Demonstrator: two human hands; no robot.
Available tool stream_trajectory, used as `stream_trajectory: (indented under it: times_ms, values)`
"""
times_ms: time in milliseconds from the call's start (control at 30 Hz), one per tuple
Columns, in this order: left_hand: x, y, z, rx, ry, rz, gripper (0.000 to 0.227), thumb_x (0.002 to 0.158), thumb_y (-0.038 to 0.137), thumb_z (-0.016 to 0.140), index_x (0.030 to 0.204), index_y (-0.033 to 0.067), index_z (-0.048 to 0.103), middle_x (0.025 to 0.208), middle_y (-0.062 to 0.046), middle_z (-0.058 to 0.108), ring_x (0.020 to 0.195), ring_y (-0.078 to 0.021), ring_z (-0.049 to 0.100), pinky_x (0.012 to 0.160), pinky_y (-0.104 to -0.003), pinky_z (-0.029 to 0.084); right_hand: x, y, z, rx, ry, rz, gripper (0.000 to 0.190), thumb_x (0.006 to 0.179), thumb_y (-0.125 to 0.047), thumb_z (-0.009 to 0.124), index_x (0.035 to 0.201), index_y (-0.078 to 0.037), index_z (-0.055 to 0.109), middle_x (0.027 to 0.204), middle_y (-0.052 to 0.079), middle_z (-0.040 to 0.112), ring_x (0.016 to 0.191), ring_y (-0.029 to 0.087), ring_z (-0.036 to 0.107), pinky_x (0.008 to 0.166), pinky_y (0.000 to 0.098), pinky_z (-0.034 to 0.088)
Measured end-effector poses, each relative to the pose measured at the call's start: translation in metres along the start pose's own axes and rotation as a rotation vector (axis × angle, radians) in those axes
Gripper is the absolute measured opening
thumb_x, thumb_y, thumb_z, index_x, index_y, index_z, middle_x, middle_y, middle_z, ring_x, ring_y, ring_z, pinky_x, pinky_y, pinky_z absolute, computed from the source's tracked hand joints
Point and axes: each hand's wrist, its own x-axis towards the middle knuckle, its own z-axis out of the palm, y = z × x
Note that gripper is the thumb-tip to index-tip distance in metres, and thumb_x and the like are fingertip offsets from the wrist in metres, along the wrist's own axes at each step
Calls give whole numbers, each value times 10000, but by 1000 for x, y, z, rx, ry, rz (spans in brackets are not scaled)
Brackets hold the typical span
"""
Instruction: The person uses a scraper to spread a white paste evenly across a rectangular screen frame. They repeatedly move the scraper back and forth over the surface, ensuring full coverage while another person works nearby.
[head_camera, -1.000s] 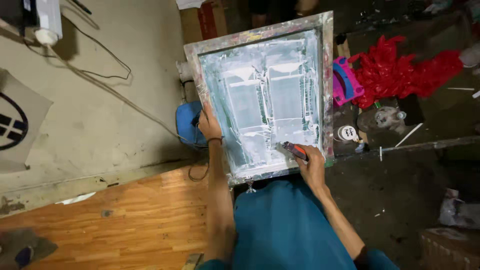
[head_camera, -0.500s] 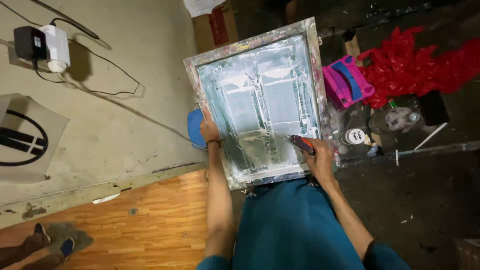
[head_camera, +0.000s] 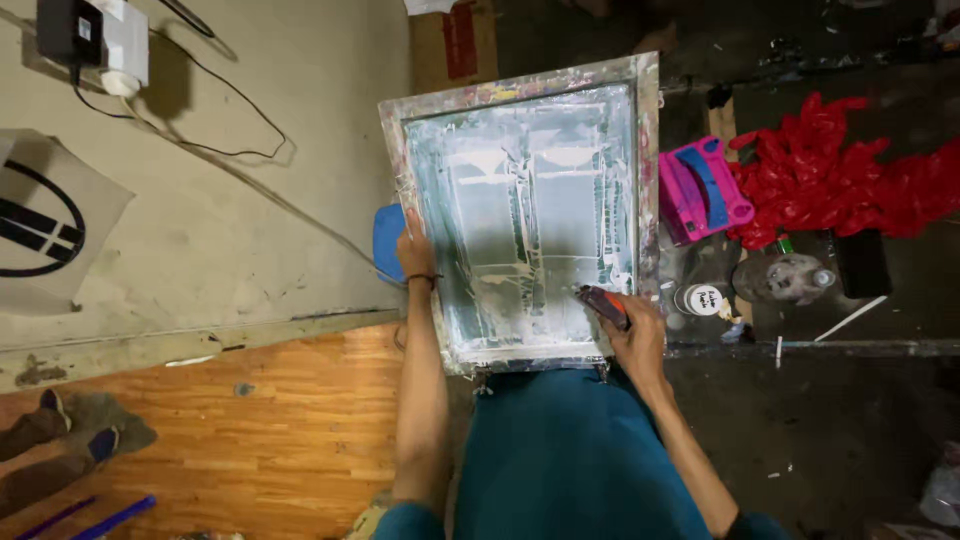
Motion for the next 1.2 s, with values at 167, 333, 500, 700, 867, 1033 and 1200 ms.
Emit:
stream_trajectory:
  times_ms: [167, 333, 500, 700, 867, 1033, 1200]
  values:
    - [-17, 7, -13, -37, 53, 6, 693, 1073, 616, 405, 1225, 29, 742, 1175, -273, 711, 1165, -528, 616, 1035, -622, 447, -13, -10, -2, 76, -50, 49, 383, 743, -84, 874, 1106, -53, 756, 1001, 214, 746, 1014, 454, 694, 892, 512, 529]
    - [-14, -17, -18, 23, 63, 113, 640, 1102, 520, 340, 1267, 23, 708, 1149, -308, 693, 1128, -545, 611, 932, -658, 452, -25, -2, 7, 206, -55, 204, 323, 742, -164, 924, 1019, -82, 780, 902, 178, 757, 965, 422, 714, 817, 448, 544]
    - [-29, -20, -23, -192, 97, 93, 586, 1091, 558, 454, 1199, 63, 748, 1135, -270, 716, 1127, -512, 628, 954, -569, 501, -31, -3, 8, 207, -64, 275, 304, 751, -214, 924, 981, -86, 770, 885, 189, 760, 940, 383, 731, 779, 445, 545]
    - [-54, 22, -29, -182, 145, 114, 558, 1083, 527, 479, 1117, 46, 759, 1056, -249, 738, 1064, -490, 656, 913, -597, 484, -30, -29, 9, 226, 2, 325, 296, 739, -196, 948, 939, -61, 776, 858, 212, 757, 899, 342, 739, 758, 433, 554]
    - [-63, 33, -30, -214, 134, 142, 541, 1073, 542, 478, 1077, 77, 755, 1052, -220, 744, 1078, -462, 662, 923, -571, 499, -43, -17, 25, 326, 38, 333, 280, 751, -179, 953, 939, -58, 784, 856, 199, 763, 875, 255, 702, 760, 407, 555]
    - [-83, 62, -40, -219, 89, 119, 583, 1064, 541, 455, 1142, 42, 747, 1106, -239, 744, 1106, -483, 650, 963, -596, 481, -56, 0, 41, 397, 88, 334, 335, 741, -146, 970, 979, 3, 787, 887, 220, 768, 877, 233, 664, 763, 404, 554]
    - [-86, 64, -38, -306, 107, 149, 603, 1075, 601, 451, 1050, 75, 745, 990, -234, 743, 989, -475, 691, 901, -550, 537, -77, -4, 45, 465, 135, 440, 296, 741, -109, 969, 952, -16, 784, 853, 160, 764, 849, 197, 671, 758, 374, 562]
